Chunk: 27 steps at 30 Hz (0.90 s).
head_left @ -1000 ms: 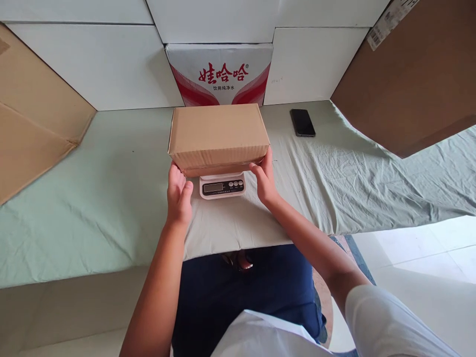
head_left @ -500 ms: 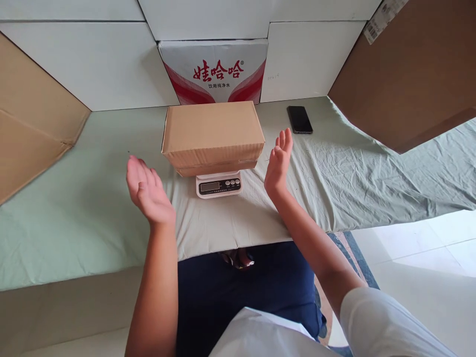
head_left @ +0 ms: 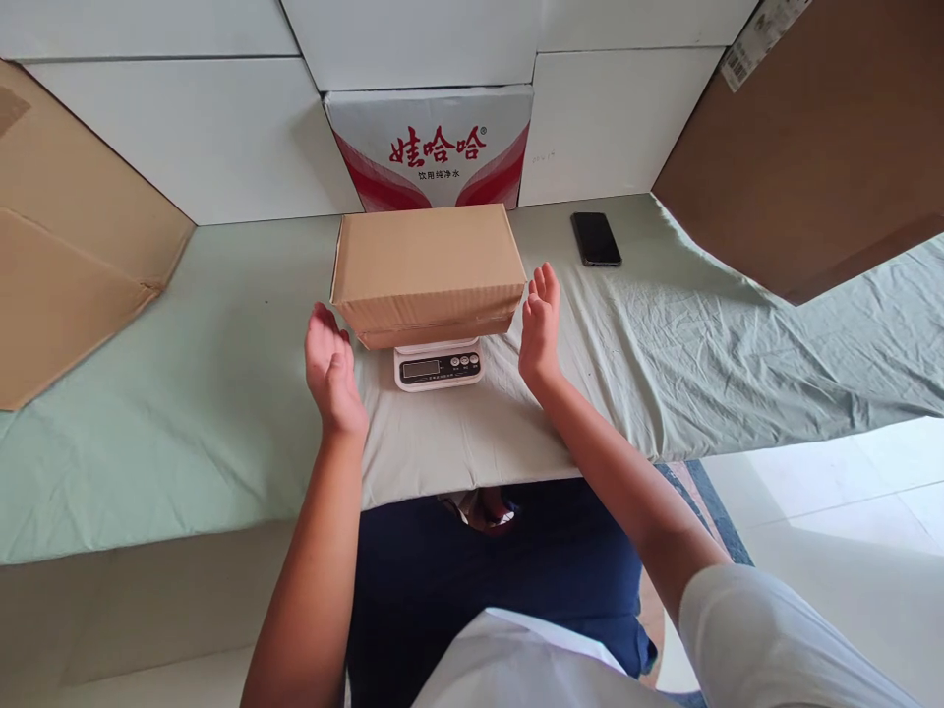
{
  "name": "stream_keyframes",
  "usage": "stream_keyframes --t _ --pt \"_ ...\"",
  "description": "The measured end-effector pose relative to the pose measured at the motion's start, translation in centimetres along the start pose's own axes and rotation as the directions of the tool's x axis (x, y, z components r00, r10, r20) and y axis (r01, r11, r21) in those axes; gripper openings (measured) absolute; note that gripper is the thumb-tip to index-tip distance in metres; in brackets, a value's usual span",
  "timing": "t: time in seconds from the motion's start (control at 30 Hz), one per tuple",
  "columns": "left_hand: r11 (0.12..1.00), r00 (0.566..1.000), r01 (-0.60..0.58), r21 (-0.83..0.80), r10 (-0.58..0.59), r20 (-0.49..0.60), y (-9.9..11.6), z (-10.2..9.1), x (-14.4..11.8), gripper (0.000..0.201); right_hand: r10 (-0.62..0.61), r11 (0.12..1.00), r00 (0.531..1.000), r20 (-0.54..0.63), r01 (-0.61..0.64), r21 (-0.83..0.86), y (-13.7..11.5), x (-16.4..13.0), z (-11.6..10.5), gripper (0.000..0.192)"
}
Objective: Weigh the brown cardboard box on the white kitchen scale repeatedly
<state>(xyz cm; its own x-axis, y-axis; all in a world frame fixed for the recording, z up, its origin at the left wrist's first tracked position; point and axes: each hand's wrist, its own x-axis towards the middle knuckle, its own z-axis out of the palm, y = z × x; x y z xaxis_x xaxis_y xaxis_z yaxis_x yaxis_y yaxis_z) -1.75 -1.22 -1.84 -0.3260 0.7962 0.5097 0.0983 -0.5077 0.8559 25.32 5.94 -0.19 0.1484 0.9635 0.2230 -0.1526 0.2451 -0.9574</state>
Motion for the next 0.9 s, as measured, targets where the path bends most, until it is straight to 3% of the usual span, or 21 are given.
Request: stream_keyframes --t 0.27,0.53,0.9 --pt "1.000 0.999 0.017 -0.001 -0.017 0.044 -0.3 -0.2 0.4 0.074 0.014 1.000 0.999 0.039 -0.015 0.010 -0.3 -0.1 0.1 0.078" --pt "0.997 0.997 0.078 0.004 -0.078 0.002 -0.6 -0.6 0.4 0.078 -0.003 0.999 0.996 0.088 0.007 -0.042 0.8 0.5 -0.3 0.069" --pt "0.998 0.998 0.041 0.056 -0.043 0.045 -0.7 -0.5 0.4 0.075 0.017 1.000 0.996 0.088 -0.016 -0.016 -0.1 0.1 0.2 0.066"
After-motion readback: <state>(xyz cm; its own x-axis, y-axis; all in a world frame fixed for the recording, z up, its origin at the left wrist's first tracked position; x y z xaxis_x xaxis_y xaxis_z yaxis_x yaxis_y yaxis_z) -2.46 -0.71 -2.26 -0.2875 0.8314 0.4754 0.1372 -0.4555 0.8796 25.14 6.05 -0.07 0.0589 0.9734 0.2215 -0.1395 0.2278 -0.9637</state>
